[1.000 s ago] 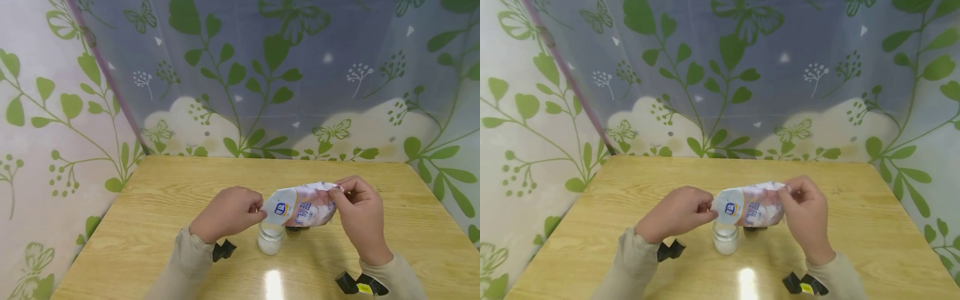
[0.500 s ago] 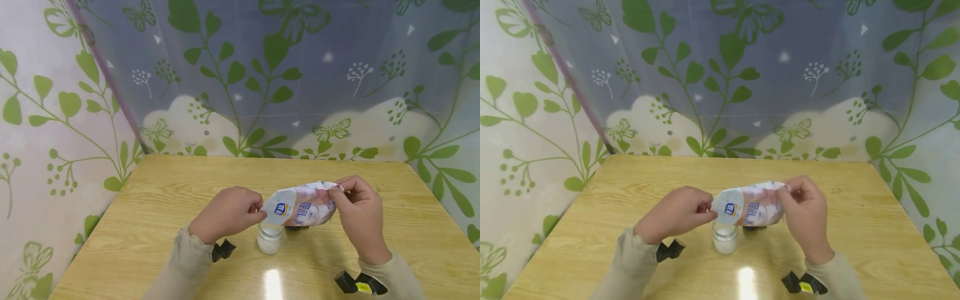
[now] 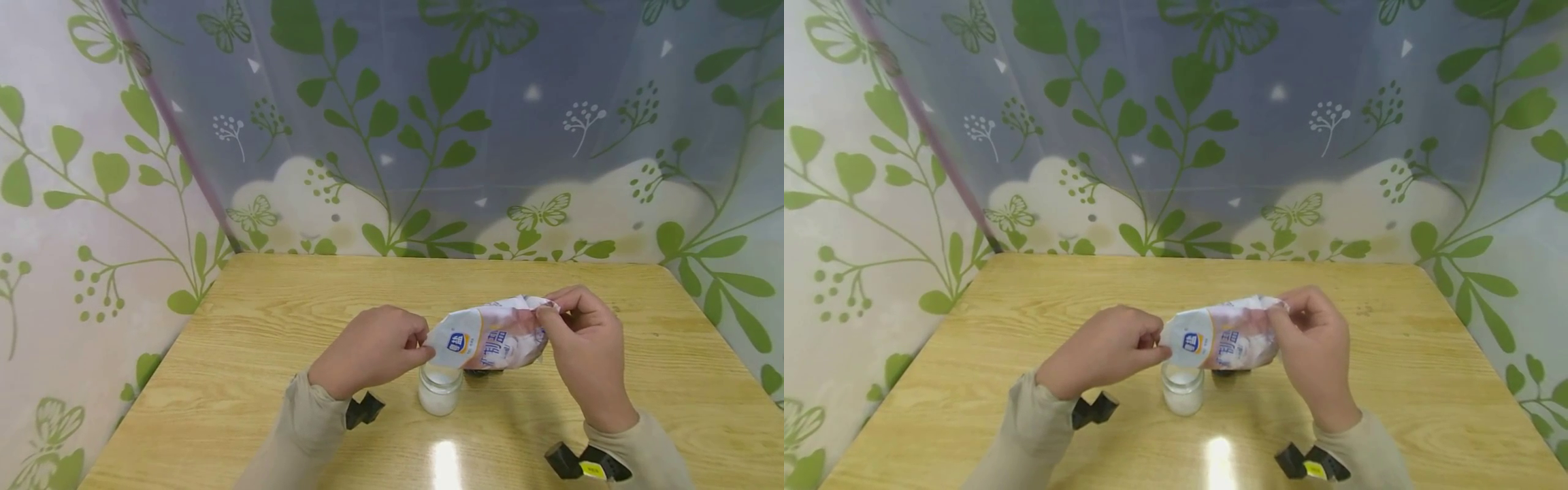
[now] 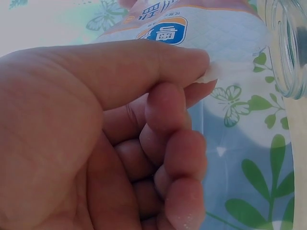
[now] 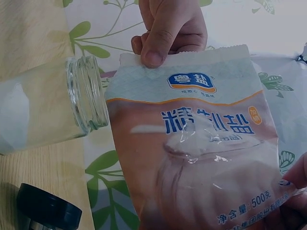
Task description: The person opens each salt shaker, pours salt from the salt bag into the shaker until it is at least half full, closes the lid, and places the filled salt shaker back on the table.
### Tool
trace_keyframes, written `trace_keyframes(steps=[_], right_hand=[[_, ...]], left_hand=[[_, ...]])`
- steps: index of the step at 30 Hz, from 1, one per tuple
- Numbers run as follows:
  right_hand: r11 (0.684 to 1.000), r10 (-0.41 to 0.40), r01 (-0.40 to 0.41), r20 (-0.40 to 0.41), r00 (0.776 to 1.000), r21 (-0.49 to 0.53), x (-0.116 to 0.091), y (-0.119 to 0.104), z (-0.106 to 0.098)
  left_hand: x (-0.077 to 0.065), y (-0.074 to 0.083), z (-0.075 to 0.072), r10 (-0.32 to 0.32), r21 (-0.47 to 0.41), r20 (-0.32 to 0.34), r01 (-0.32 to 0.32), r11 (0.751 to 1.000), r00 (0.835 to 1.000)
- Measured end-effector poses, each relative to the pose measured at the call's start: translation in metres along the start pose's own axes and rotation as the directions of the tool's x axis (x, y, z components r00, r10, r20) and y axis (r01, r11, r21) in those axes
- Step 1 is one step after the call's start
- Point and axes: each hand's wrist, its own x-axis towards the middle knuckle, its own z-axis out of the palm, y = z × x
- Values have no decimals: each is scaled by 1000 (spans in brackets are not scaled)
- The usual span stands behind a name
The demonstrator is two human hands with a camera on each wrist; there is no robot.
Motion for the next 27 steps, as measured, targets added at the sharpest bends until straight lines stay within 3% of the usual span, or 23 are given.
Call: trace_keyframes(steps=[27], right_hand=[[1000,-12,12,8,1000,-6,-1,1,-1]], left_hand=[[0,0,1,1,6,-2,-1,1000,1000]])
